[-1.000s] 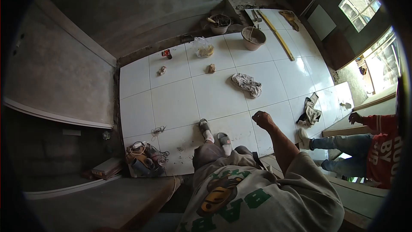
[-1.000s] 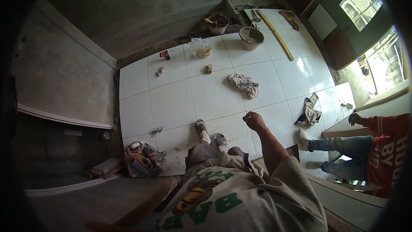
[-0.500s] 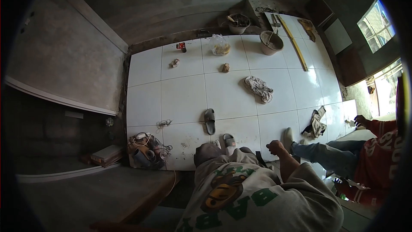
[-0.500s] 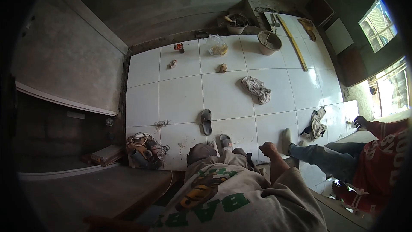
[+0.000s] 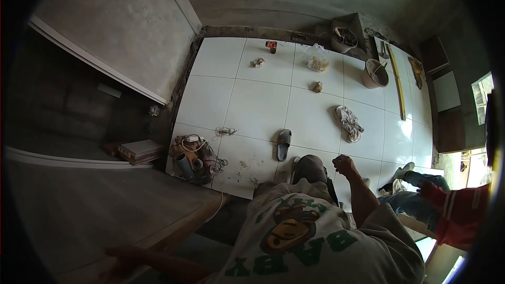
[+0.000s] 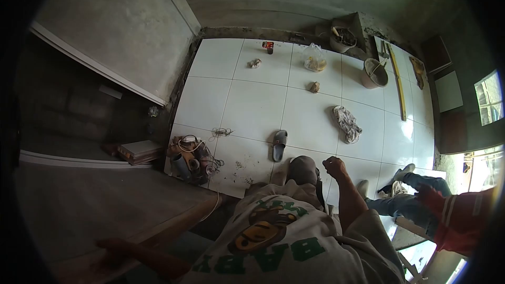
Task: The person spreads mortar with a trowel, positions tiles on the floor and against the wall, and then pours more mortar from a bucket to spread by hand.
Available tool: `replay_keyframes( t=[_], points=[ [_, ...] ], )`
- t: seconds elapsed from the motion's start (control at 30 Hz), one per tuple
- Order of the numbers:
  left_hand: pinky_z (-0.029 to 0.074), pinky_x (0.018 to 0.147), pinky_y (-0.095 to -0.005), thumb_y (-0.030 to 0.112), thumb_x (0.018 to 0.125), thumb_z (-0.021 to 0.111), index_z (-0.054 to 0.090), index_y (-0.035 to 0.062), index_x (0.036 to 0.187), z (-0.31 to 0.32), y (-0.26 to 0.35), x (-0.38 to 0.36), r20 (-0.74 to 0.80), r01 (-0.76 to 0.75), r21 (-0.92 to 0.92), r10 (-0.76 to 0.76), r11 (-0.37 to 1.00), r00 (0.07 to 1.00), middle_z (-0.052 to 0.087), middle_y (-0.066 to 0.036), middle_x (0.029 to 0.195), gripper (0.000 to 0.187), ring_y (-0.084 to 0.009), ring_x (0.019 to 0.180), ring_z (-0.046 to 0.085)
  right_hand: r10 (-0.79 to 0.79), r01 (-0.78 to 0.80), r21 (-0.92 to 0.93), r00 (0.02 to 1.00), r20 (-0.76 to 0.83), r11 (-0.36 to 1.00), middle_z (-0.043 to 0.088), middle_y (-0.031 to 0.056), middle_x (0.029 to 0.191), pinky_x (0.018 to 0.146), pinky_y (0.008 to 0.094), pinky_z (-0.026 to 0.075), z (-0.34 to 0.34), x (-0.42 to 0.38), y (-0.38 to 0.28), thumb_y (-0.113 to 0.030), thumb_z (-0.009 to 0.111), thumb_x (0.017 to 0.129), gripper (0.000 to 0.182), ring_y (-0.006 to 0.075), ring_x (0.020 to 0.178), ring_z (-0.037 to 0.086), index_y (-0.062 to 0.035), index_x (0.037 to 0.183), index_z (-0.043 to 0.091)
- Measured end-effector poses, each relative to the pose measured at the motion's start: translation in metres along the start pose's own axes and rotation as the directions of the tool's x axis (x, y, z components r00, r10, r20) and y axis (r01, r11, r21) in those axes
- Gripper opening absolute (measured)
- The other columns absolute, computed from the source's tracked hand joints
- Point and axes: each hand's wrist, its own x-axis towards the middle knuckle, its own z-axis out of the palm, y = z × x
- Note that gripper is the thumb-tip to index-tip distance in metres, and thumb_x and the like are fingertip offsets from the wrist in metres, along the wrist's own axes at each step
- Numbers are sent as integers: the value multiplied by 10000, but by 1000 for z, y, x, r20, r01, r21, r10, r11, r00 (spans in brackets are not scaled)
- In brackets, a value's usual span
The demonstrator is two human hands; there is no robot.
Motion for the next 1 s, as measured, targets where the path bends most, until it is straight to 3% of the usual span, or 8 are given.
replay_keyframes(
  t=[0.07, 0.13, 0.2, 0.43, 0.67, 0.8, 0.9, 1.0],
  points=[
    [342, 928, -477, 427, 833, 513, 180, -66, 1317, -1, -1, 3, 24, -37, 51, 36, 998, 999, 323, -289, 1275, 767, -393, 1139, 391, -9, 11, -44, 999, 44, 999, 622, 101, 650, 568, 307, 487, 10, -6, 2, -291, 595, 735, 304, 164, 551, 598, 6, 794, 626],
    [211, 1011, -492, 480, 803, 519, 227, -51, 1316, 3, -5, 1, -12, -15, -116, 14, 993, 1000, 242, -302, 1331, 794, -395, 1237, 270, 14, -3, -112, 996, 90, 994, 619, 97, 637, 567, 316, 488, 11, -18, -2, -296, 588, 732, 303, 169, 550, 599, -1, 787, 632],
    [214, 1010, -488, 478, 804, 520, 231, -52, 1314, 6, -5, -2, -15, -2, -143, 0, 990, 1000, 247, -300, 1329, 790, -392, 1233, 275, 40, -15, -205, 992, 116, 979, 609, 87, 614, 537, 317, 483, 12, -16, 11, -304, 572, 726, 305, 171, 527, 586, -9, 773, 634],
    [225, 1006, -474, 473, 805, 521, 245, -52, 1307, 12, -2, -12, 34, 19, -195, -13, 981, 999, 265, -291, 1319, 777, -380, 1221, 292, 211, -210, -117, 977, -5, 971, 587, 71, 580, 485, 300, 467, -4, -31, 23, -276, 569, 719, 268, 149, 481, 553, -12, 712, 609],
    [235, 1002, -461, 468, 807, 522, 260, -53, 1300, 13, 8, -23, 80, 49, -260, -29, 964, 996, 284, -282, 1310, 764, -368, 1209, 310, 154, -152, -109, 988, 10, 982, 563, 75, 525, 494, 314, 466, 4, -38, 15, -297, 549, 721, 295, 162, 459, 541, -17, 647, 603],
    [241, 1000, -453, 466, 807, 523, 268, -53, 1296, 7, 16, -30, 110, 60, -291, -30, 955, 994, 294, -277, 1305, 757, -361, 1202, 320, 50, -47, -137, 999, 13, 989, 605, 115, 654, 583, 348, 486, 5, -48, 10, -263, 530, 734, 253, 220, 576, 598, -30, 681, 615],
    [246, 998, -447, 464, 808, 523, 274, -53, 1293, 4, 22, -34, 138, 68, -312, -25, 948, 990, 302, -273, 1301, 751, -355, 1197, 327, -134, 144, -297, 990, 51, 944, 614, 148, 750, 657, 378, 486, 4, -43, 25, -273, 514, 744, 266, 280, 710, 610, -33, 704, 620],
    [251, 996, -442, 461, 809, 524, 280, -54, 1290, 2, 32, -38, 162, 81, -331, -28, 940, 986, 309, -269, 1297, 746, -350, 1192, 335, 141, -114, -382, 989, 42, 917, 618, 190, 858, 780, 409, 452, -1, -45, 14, -353, 476, 752, 371, 330, 878, 579, -18, 770, 637]
  ],
)
